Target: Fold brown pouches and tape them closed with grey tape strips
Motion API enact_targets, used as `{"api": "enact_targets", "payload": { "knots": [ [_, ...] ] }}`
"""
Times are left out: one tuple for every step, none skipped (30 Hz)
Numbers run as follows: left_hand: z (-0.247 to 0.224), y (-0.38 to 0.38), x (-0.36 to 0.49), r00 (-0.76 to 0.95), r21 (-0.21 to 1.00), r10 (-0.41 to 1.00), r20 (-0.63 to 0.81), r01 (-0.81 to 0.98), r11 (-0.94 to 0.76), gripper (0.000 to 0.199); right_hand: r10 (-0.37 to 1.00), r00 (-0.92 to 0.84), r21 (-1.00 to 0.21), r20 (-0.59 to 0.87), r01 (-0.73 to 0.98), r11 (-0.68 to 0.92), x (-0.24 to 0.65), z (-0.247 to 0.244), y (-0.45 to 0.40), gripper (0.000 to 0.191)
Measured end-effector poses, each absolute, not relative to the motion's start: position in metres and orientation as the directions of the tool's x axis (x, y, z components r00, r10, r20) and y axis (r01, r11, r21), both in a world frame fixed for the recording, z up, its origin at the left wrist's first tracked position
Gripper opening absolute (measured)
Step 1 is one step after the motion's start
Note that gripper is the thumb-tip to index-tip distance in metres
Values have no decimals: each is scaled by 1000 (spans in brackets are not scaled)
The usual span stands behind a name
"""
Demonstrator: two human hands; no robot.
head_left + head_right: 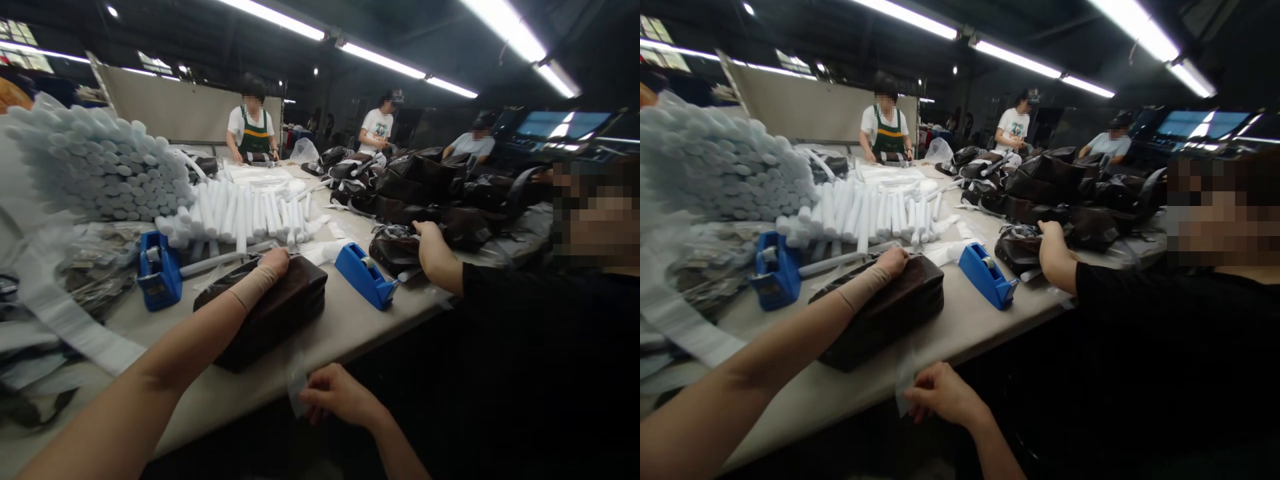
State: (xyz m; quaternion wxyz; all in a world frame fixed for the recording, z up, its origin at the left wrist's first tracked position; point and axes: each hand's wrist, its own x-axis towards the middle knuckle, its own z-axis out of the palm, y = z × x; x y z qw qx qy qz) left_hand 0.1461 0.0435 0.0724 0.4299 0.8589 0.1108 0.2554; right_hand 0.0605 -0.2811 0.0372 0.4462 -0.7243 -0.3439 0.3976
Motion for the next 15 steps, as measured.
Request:
{"api": "enact_targets", "payload": {
  "knots": [
    [68,36,140,851,785,397,344,-29,-619,22,844,502,-896,-189,264,-358,65,48,-281,41],
    [66,29,134,857,773,384,343,-25,-634,19,805,592,-842,-32,418,-341,73,60,-279,42],
    [64,22,128,863,761,370,343,-25,-648,15,730,657,-743,189,582,-331,85,73,-275,48],
    [64,17,123,868,753,353,349,-36,-657,11,677,621,-602,396,732,-320,98,85,-270,59],
    [65,12,119,873,747,334,355,-50,-663,9,688,513,-451,513,843,-293,112,94,-262,72],
    [67,9,116,880,743,313,358,-65,-666,9,738,381,-307,558,920,-242,126,102,-255,83],
    [69,6,114,887,742,293,358,-80,-665,9,803,248,-188,543,967,-172,138,106,-246,89],
    [71,4,112,893,744,275,356,-93,-662,10,862,126,-103,490,991,-87,148,108,-238,89],
    [73,3,111,898,748,262,352,-102,-656,9,903,26,-50,430,999,-5,155,108,-230,86],
    [75,3,110,902,754,256,347,-107,-648,8,925,-49,-23,376,998,62,160,106,-223,81],
    [76,3,109,905,764,255,341,-108,-637,8,937,-99,-13,336,994,109,162,104,-217,80],
    [76,3,109,906,775,260,334,-107,-623,11,941,-128,-8,312,990,138,163,101,-213,80],
    [76,4,110,905,789,270,328,-105,-606,15,944,-146,-4,297,988,154,163,97,-210,82],
    [75,5,111,899,808,290,328,-108,-580,18,945,-160,4,284,986,166,163,94,-208,81],
    [74,6,114,892,826,311,327,-110,-553,21,946,-180,14,270,983,184,162,90,-207,78]
  ]
}}
